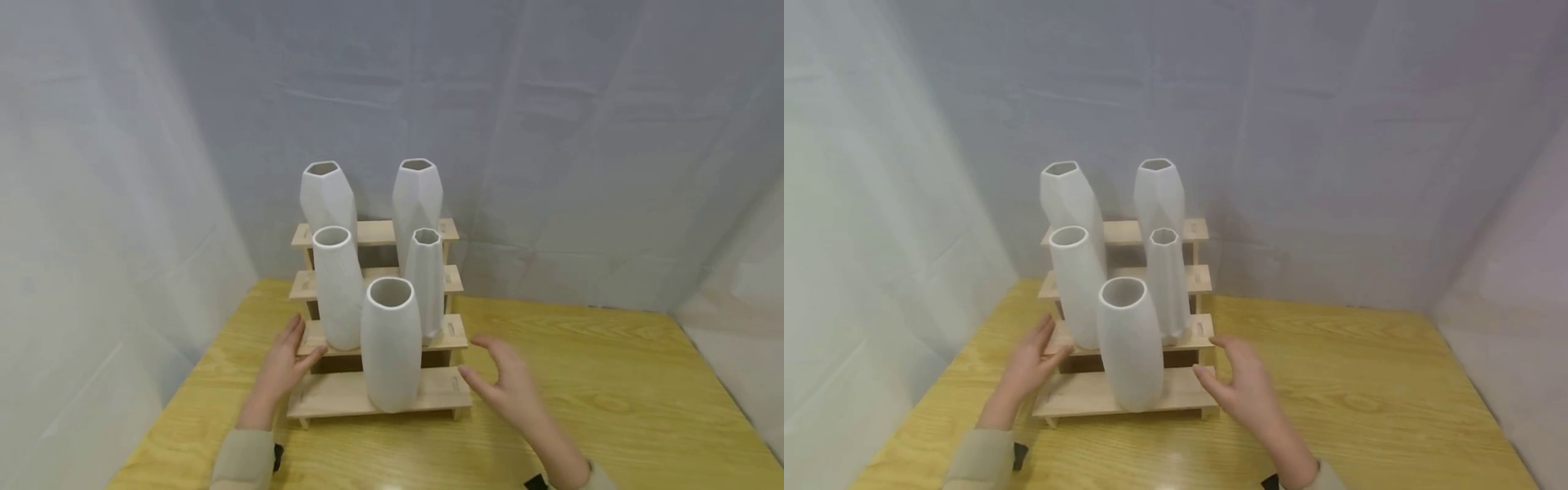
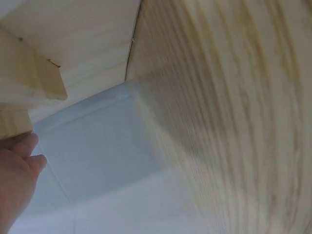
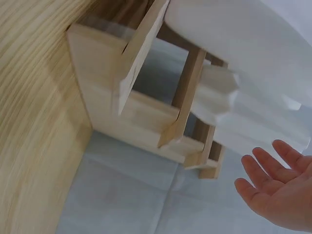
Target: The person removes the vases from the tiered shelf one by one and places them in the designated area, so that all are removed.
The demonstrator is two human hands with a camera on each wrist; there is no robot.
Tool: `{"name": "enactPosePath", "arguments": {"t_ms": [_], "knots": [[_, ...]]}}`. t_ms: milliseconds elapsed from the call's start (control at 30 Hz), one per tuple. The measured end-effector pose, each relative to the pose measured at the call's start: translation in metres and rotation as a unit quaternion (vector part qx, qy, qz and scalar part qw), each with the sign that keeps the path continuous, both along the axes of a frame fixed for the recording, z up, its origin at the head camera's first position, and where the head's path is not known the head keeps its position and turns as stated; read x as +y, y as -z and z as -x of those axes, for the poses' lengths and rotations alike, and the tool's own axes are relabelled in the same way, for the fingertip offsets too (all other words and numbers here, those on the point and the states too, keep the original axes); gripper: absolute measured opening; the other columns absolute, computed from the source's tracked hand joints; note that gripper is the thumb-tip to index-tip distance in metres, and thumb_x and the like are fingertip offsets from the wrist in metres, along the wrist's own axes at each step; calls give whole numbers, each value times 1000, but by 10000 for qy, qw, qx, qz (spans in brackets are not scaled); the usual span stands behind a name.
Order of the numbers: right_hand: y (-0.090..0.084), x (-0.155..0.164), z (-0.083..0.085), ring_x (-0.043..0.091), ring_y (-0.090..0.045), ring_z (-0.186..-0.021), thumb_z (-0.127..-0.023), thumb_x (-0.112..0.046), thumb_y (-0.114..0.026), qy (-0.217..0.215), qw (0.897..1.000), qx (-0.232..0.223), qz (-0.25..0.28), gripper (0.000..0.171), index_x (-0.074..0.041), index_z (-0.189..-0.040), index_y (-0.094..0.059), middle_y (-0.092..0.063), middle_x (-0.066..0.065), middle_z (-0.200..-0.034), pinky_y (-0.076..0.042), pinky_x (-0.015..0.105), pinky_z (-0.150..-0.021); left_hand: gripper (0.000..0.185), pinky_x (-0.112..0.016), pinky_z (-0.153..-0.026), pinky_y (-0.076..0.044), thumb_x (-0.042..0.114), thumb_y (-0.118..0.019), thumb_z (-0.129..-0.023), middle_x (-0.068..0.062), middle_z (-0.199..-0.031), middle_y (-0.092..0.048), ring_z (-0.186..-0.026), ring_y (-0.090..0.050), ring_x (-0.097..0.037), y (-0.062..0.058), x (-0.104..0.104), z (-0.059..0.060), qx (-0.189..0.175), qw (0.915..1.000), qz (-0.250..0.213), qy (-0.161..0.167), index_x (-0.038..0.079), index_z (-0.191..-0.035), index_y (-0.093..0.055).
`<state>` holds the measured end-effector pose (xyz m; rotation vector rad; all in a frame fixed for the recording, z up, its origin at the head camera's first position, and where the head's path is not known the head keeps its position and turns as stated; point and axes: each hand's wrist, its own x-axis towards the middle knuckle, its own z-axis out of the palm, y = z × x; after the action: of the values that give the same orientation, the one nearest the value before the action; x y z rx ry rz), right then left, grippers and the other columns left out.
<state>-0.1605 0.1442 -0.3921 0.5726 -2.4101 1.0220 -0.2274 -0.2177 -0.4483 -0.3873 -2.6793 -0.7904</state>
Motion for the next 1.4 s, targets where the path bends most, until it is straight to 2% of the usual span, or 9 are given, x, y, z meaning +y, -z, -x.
{"name": "enactPosePath", "arguments": {"t_ms": [233,367,633,900,1167,1400], "knots": [[-6,-26,2,30,-51,-104,-69,-16,-74,-346,9966,-66,750,50,3,-112,-55,-57,14,-112,-43,47,-86,77,-49,-99,-27,41,-59,-83,-26,-138,-25,-124,-26,-40,1,0,-2,-60,9997,-197,-87,-12,-131,-30],[-11,-39,4,28,-52,-103,-68,-14,-76,-547,9937,-77,980,54,6,-113,-54,-57,16,-112,-43,44,-86,76,-48,-99,-27,39,-60,-82,-26,-137,-26,-124,-27,-39,1,0,-1,-30,9994,-327,-71,-12,-131,-31],[-17,-60,11,27,-50,-107,-68,-15,-77,-824,9817,-824,1504,60,3,-119,-50,-54,15,-115,-39,42,-92,75,-48,-99,-27,38,-61,-82,-26,-136,-27,-123,-29,-39,2,-1,0,58,9993,-358,-58,-13,-130,-32],[-16,-73,17,24,-48,-108,-66,-18,-79,-941,9753,-1047,1701,69,-2,-124,-46,-51,10,-119,-40,44,-91,72,-49,-99,-27,35,-60,-83,-27,-137,-26,-123,-28,-40,4,0,-1,134,9996,-265,-10,-14,-129,-33],[-26,-83,17,31,-46,-110,-63,-6,-80,-1127,9619,-1426,2042,78,0,-128,-39,-46,15,-124,-37,48,-92,67,-49,-100,-24,35,-56,-86,-27,-136,-26,-125,-24,-39,3,3,-5,202,9997,123,-23,-14,-127,-35],[-22,-88,23,23,-51,-103,-59,-19,-83,-1041,9647,-1403,1969,86,-9,-131,-36,-49,8,-119,-44,41,-86,65,-48,-101,-23,33,-56,-87,-28,-135,-27,-125,-25,-38,1,5,-6,305,9992,258,21,-16,-126,-35]]}}
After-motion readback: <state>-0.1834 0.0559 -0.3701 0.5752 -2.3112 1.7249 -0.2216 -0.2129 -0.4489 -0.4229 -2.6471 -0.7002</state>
